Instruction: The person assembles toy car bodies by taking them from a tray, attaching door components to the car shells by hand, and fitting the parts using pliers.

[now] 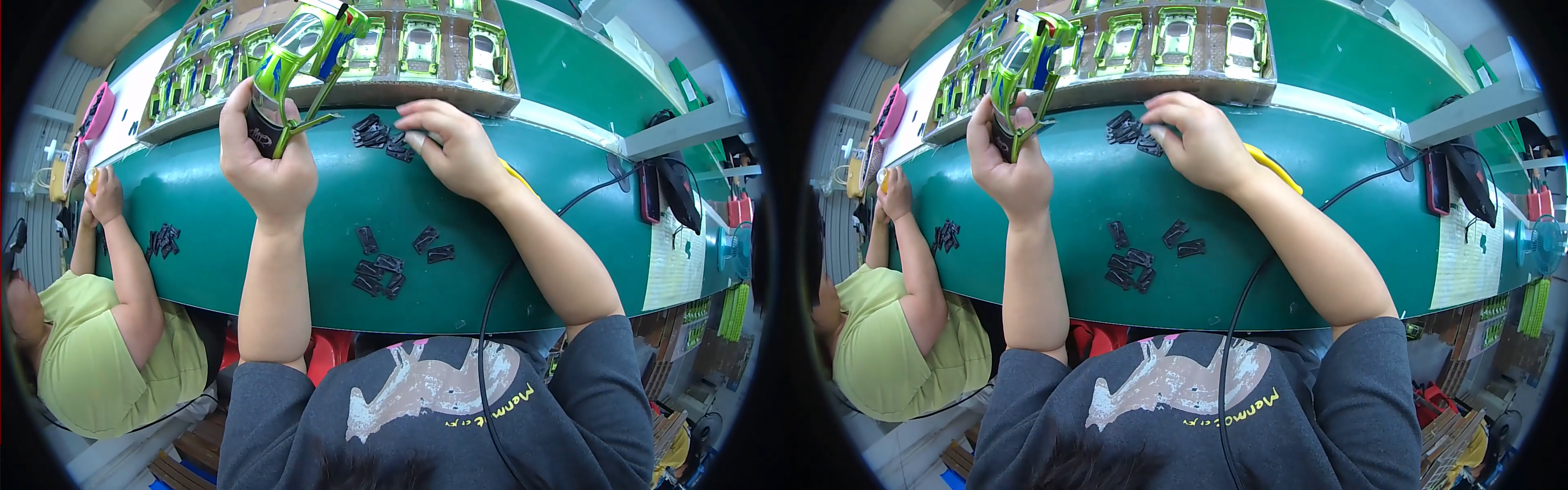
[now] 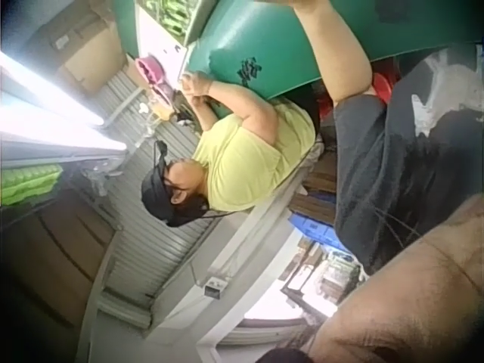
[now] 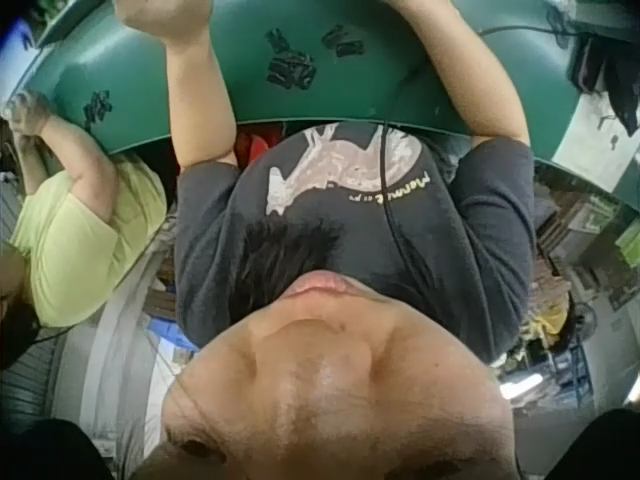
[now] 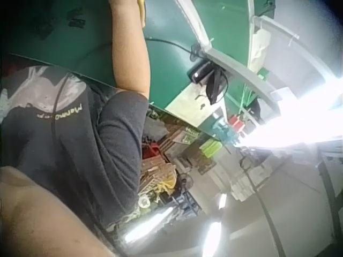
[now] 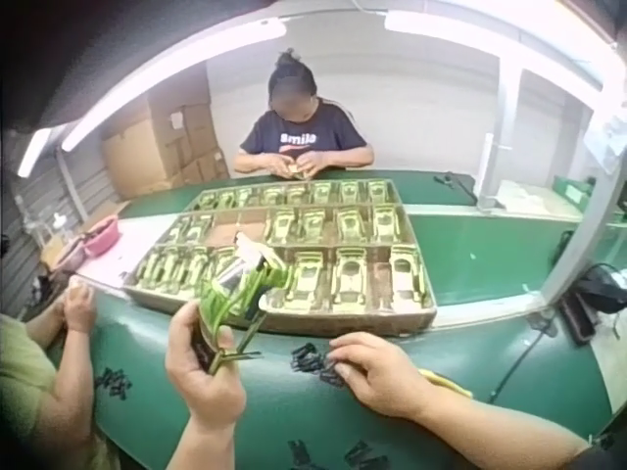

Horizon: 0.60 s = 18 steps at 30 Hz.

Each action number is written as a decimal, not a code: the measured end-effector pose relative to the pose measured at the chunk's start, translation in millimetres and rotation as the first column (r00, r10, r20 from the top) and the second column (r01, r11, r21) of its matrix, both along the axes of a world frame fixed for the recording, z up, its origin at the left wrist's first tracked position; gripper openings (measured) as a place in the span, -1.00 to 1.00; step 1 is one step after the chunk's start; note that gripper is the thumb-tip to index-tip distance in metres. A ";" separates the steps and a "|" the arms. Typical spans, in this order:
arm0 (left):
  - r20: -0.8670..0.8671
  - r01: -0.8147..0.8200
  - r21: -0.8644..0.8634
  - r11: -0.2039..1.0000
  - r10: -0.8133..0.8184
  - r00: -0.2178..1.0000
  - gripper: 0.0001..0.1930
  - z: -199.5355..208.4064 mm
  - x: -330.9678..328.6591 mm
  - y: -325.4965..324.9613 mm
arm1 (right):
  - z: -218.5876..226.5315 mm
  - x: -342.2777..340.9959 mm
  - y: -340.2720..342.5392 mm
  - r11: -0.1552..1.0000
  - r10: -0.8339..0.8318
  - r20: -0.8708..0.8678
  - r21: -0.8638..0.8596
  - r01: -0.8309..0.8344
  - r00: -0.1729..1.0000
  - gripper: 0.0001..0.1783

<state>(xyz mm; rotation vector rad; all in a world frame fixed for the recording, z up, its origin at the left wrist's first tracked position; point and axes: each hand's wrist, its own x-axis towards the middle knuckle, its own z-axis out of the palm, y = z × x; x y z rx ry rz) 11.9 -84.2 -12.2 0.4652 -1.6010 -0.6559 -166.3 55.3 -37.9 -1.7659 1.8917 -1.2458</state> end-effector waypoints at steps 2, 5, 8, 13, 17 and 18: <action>0.037 -0.008 -0.048 0.999 0.010 0.999 -0.61 -2.7 -1.4 0.5 | -1.1 6.7 10.8 0.999 -0.031 -0.080 0.016 0.033 0.996 -0.75; 0.079 0.007 -0.074 0.997 -0.001 0.997 -0.59 -2.2 -3.5 5.3 | -1.6 21.3 10.7 0.995 -0.078 -0.309 0.028 0.091 0.948 -0.72; 0.096 0.030 -0.101 0.994 -0.020 0.995 -0.58 -3.6 -2.8 6.5 | -2.3 22.3 0.7 0.968 -0.196 -0.303 0.094 0.234 0.933 -0.70; 0.106 0.044 -0.066 0.997 -0.037 0.994 -0.58 -5.1 -2.5 5.6 | 9.9 21.6 -12.9 0.936 -0.179 -0.282 0.245 0.251 0.942 -0.72; 0.128 0.046 -0.063 0.997 -0.038 0.991 -0.58 -6.6 -4.1 5.6 | 18.7 21.0 -19.2 0.878 -0.139 -0.080 0.452 0.160 0.987 -0.76; 0.128 0.049 -0.063 0.997 -0.041 0.991 -0.58 -6.2 -4.5 6.4 | 15.6 20.1 -17.0 0.877 -0.142 -0.080 0.452 0.163 0.987 -0.76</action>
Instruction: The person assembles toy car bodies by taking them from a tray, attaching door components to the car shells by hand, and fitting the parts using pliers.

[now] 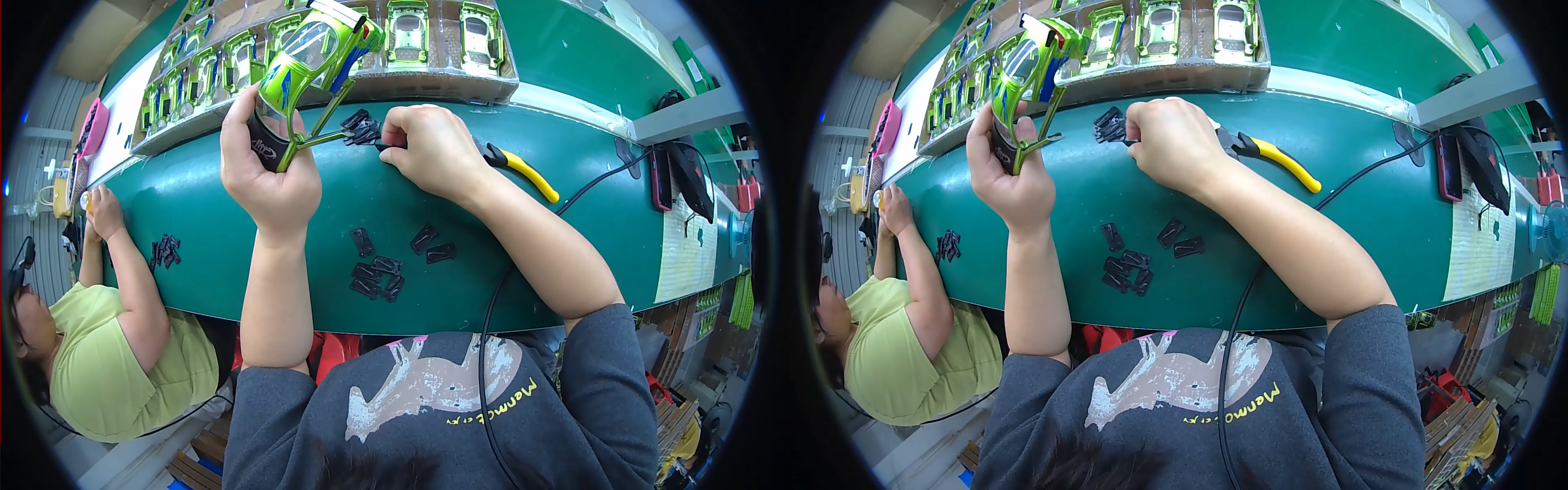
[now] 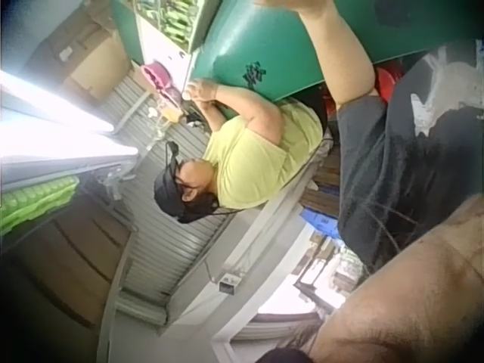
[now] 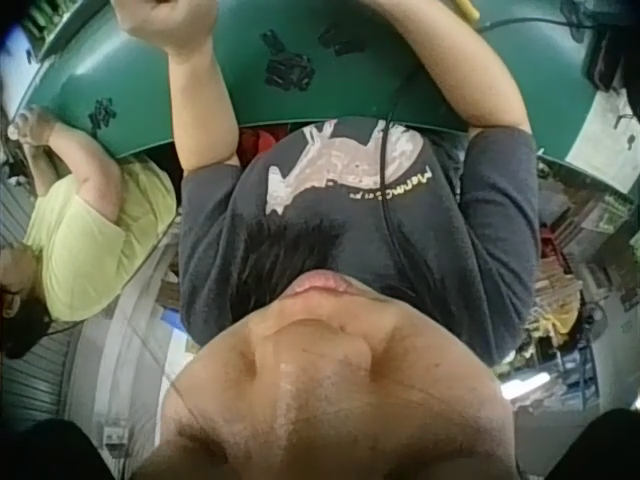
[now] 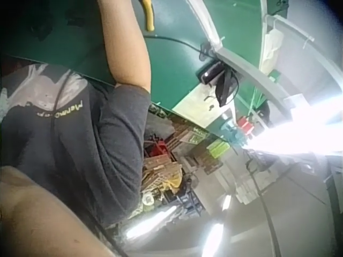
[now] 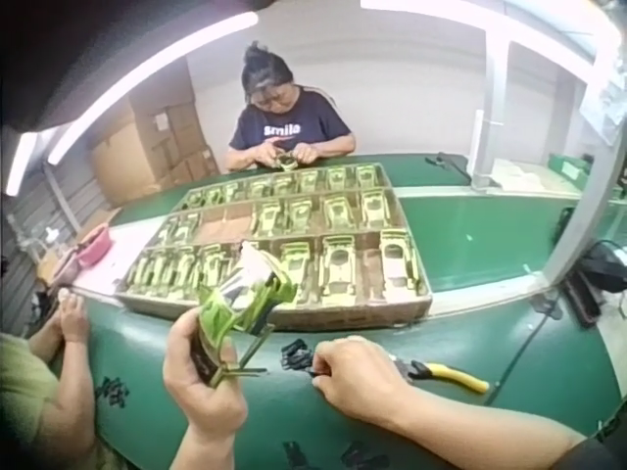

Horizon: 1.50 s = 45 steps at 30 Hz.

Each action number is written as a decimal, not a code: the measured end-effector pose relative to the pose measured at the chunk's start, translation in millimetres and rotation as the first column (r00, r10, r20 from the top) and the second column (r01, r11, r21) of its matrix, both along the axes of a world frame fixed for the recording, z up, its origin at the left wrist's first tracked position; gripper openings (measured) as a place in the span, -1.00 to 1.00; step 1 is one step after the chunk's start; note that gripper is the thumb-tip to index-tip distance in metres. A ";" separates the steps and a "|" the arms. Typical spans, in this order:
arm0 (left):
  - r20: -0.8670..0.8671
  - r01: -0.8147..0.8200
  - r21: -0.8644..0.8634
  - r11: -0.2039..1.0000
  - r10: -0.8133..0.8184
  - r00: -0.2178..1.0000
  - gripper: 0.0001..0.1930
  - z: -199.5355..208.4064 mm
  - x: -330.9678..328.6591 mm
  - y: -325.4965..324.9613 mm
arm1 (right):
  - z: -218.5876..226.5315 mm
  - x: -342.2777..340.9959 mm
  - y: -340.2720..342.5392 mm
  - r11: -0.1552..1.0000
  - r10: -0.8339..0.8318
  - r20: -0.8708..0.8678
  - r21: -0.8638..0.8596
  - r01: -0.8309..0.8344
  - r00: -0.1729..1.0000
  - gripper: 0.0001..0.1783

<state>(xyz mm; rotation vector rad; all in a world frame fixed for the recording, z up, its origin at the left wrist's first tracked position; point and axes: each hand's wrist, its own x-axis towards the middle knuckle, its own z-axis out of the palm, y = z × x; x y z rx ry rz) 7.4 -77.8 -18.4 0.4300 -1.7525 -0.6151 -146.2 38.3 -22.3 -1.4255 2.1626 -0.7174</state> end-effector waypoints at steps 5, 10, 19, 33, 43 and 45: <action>-0.037 0.050 0.068 0.996 -0.047 0.998 -0.60 5.1 0.8 6.1 | 5.7 -11.8 27.3 0.805 -0.097 -0.273 -0.587 -0.086 0.957 -0.84; 0.004 0.073 0.139 0.988 -0.074 0.997 -0.59 -3.8 1.5 15.9 | 32.9 -10.1 77.1 0.924 -0.164 0.206 -0.309 0.223 0.965 -0.86; 0.225 0.425 0.106 0.899 -0.438 0.871 -0.59 -4.7 -10.4 39.4 | 19.8 -28.8 113.8 0.849 -0.073 0.430 -0.446 0.282 0.900 -0.79; 0.306 0.637 0.233 0.735 -0.677 0.670 -0.52 -0.9 -15.6 62.7 | 34.9 -29.3 126.7 0.861 0.032 0.636 -0.410 0.302 0.771 -0.85; 0.397 0.669 0.109 0.735 -0.649 0.649 -0.41 0.6 -20.5 65.9 | 35.8 -18.7 125.6 0.839 0.011 0.340 -0.516 0.176 0.941 -0.84; 0.397 0.664 0.129 0.736 -0.652 0.646 -0.40 0.4 -19.1 67.0 | 36.2 -17.7 124.5 0.832 0.012 0.304 -0.532 0.159 0.953 -0.86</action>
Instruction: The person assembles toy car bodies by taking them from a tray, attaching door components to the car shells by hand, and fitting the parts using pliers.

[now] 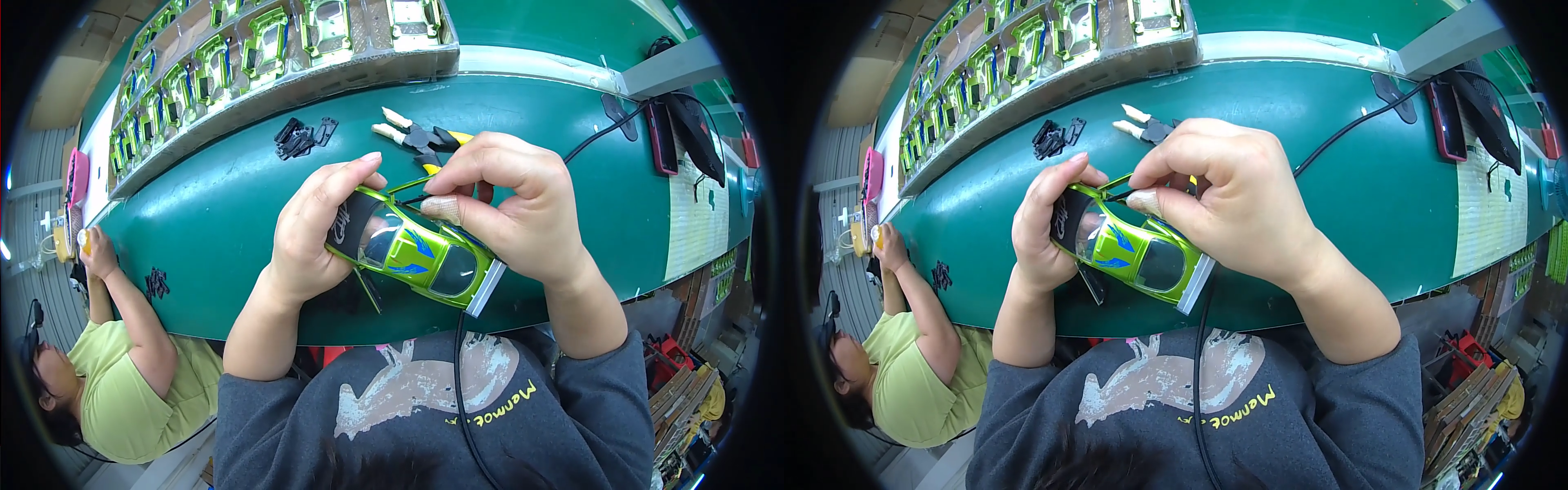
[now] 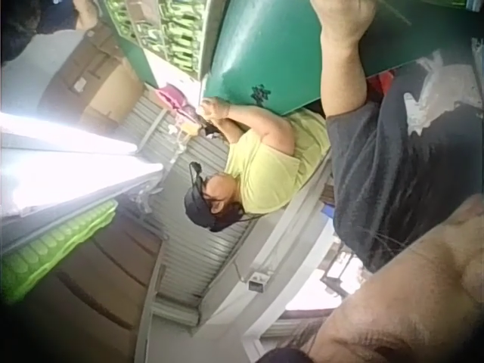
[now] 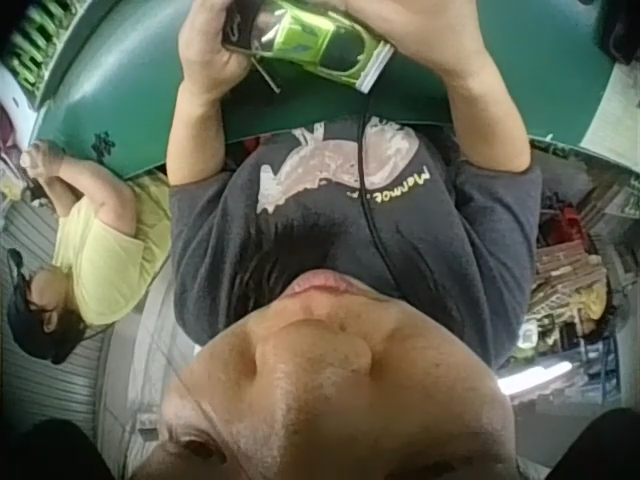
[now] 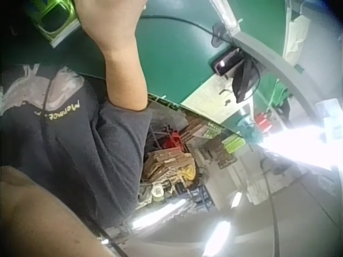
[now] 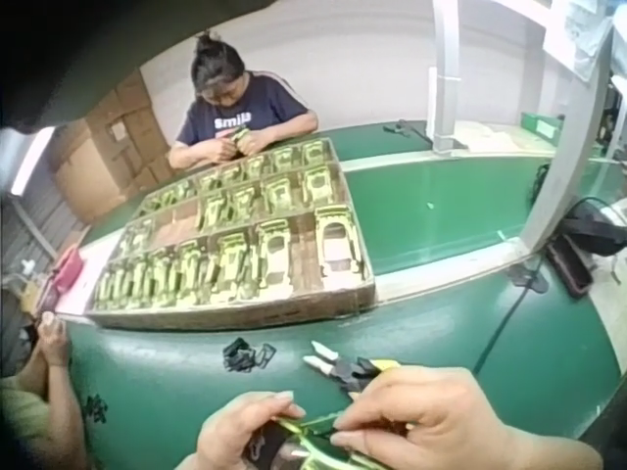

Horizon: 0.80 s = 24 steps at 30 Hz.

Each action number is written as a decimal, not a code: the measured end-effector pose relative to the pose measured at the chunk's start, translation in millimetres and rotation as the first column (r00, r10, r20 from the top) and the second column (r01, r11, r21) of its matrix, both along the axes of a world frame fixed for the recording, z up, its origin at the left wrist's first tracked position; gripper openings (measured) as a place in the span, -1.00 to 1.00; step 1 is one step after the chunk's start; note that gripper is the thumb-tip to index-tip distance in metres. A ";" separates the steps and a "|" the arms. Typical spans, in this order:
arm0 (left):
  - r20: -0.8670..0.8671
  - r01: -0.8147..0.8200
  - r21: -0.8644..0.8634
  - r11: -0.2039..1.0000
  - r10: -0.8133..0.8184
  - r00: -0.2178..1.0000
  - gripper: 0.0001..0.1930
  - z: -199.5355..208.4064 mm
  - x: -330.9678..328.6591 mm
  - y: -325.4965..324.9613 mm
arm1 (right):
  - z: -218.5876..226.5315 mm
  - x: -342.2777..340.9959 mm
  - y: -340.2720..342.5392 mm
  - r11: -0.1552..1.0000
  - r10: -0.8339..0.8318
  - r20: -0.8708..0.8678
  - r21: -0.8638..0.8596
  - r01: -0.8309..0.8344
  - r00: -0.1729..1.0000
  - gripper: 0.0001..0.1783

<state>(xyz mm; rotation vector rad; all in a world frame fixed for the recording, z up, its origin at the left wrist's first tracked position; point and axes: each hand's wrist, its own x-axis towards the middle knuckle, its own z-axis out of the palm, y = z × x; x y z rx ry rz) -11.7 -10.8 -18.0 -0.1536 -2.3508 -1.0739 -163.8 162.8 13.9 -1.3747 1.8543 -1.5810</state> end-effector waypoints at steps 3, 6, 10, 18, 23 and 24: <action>0.013 0.012 0.016 1.000 -0.012 1.000 -0.40 1.8 0.9 3.4 | 3.2 1.7 1.0 0.998 -0.058 -0.020 0.031 0.059 0.998 -0.85; 0.002 0.039 0.009 0.999 -0.039 0.999 -0.40 2.0 -0.3 4.0 | 0.9 0.5 0.9 0.998 -0.050 -0.045 0.032 0.052 0.998 -0.83; -0.007 0.088 0.024 0.996 -0.088 0.996 -0.44 3.1 -0.8 4.2 | -2.2 -2.9 0.4 0.997 -0.074 -0.085 -0.001 0.074 0.994 -0.77; -0.013 0.169 0.159 0.973 -0.169 0.986 -0.47 -2.2 6.6 2.8 | -3.1 -4.1 -3.9 0.999 -0.046 -0.297 -0.026 0.040 0.954 -0.79; 0.011 0.162 0.236 0.958 -0.170 0.985 -0.51 1.6 7.0 8.1 | -12.9 -4.9 -2.3 0.983 0.150 -0.365 -0.040 -0.177 0.919 -0.81; 0.038 0.209 0.151 0.966 -0.217 0.975 -0.55 6.3 4.8 5.2 | -13.5 -5.0 -2.5 0.980 0.165 -0.351 -0.045 -0.192 0.922 -0.84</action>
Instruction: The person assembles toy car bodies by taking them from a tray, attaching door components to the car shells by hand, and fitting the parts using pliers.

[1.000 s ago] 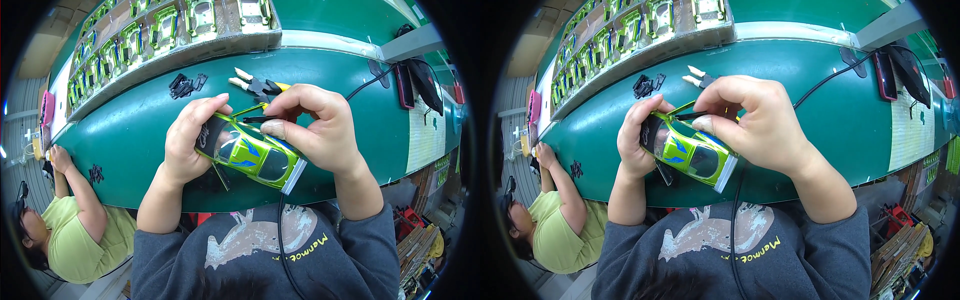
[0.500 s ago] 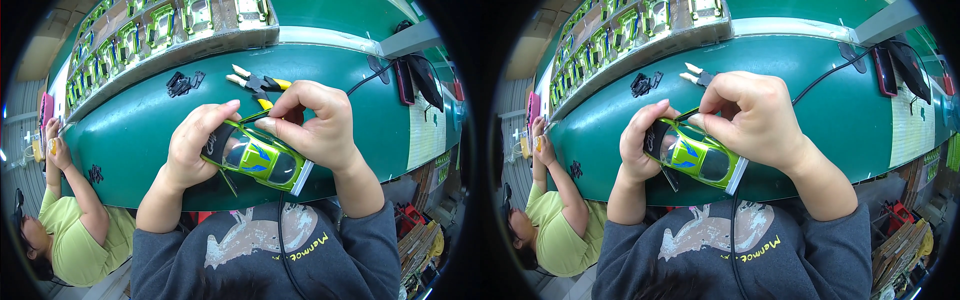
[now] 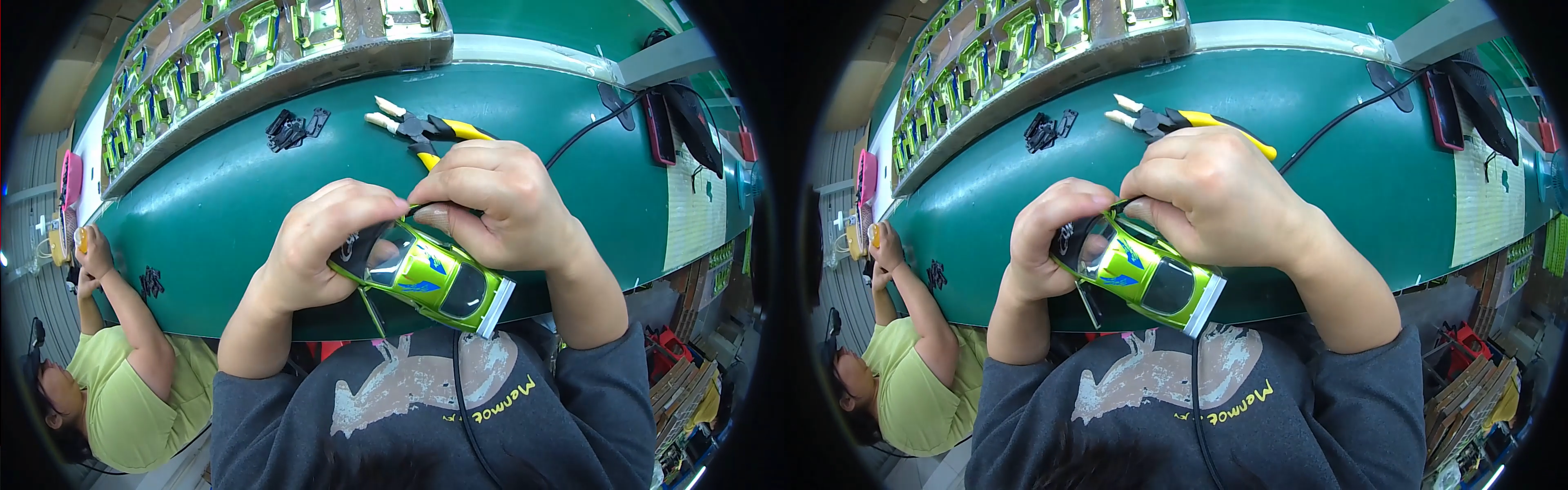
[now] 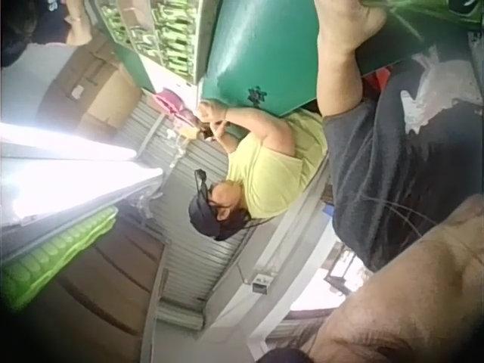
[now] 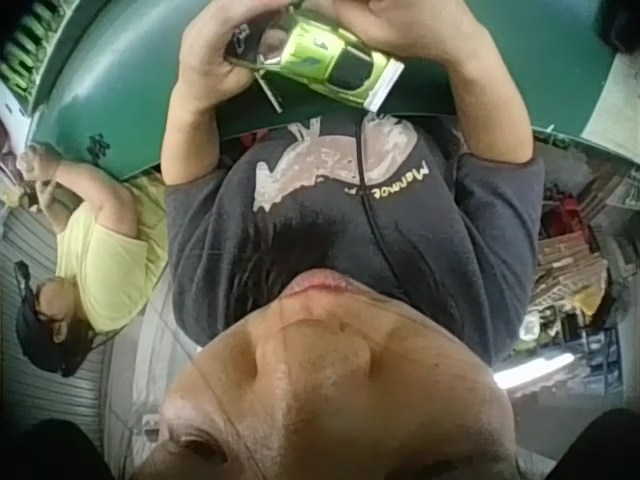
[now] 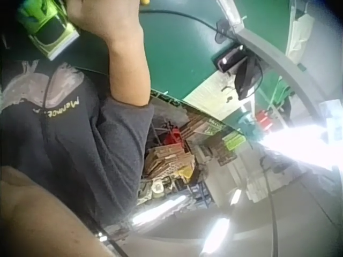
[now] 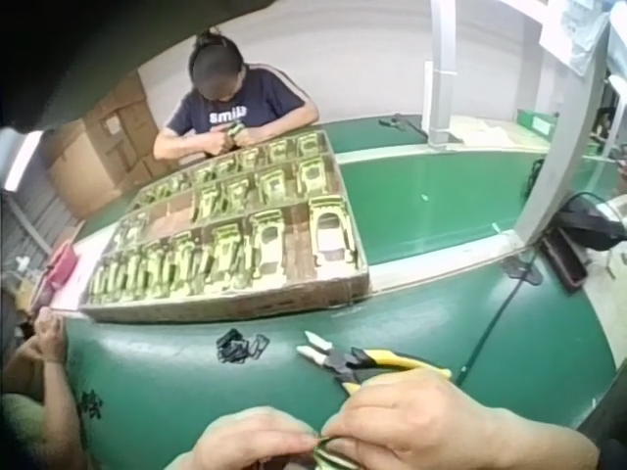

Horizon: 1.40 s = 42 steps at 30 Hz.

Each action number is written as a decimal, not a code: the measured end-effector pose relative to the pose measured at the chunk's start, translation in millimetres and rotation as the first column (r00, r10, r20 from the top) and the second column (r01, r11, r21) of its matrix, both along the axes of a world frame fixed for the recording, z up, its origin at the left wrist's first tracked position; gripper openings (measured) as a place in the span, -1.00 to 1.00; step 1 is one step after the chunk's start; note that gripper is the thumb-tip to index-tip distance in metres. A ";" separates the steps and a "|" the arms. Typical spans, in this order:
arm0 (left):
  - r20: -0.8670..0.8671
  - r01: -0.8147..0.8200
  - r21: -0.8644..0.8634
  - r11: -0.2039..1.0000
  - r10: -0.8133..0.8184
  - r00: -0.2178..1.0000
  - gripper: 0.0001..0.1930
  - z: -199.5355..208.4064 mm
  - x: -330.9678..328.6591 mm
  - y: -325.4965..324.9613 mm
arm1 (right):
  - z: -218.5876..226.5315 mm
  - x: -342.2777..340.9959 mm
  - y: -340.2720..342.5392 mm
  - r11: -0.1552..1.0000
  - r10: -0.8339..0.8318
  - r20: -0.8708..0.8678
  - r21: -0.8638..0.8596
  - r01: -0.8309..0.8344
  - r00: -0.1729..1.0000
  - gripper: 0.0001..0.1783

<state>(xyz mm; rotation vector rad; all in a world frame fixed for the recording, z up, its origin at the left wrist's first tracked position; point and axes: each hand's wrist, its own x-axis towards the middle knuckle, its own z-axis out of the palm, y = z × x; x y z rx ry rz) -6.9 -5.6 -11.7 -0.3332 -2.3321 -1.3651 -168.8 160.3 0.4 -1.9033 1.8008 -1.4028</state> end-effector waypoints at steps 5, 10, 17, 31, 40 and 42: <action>0.134 0.120 -0.120 0.985 -0.104 0.986 -0.66 10.5 -3.1 -9.4 | -3.2 -1.5 -6.4 0.990 0.035 0.158 0.131 -0.056 0.987 -0.90; 0.140 0.039 0.221 0.975 -0.072 0.988 -0.67 14.3 7.1 -21.0 | 11.5 6.5 -11.3 0.950 -0.086 0.702 0.271 -0.155 0.707 -0.85; 0.077 0.070 -0.083 0.994 -0.064 0.995 -0.72 15.4 5.1 -10.4 | 1.3 7.8 -4.3 0.978 -0.050 0.335 0.208 -0.022 0.941 -0.90; 0.100 0.079 0.103 0.992 -0.089 0.991 -0.70 18.7 7.9 -12.3 | 6.3 -7.0 -2.0 0.991 0.112 0.117 -0.087 -0.102 0.987 -0.72; 0.314 -0.293 0.949 0.117 -0.438 0.842 -0.53 0.1 9.4 -5.3 | -6.8 15.0 -15.1 0.960 -0.181 -0.339 -0.264 0.092 0.923 -0.69; 0.315 -0.314 0.946 0.078 -0.445 0.838 -0.53 1.0 8.4 -5.8 | -10.0 14.2 -16.7 0.959 -0.187 -0.338 -0.267 0.097 0.922 -0.70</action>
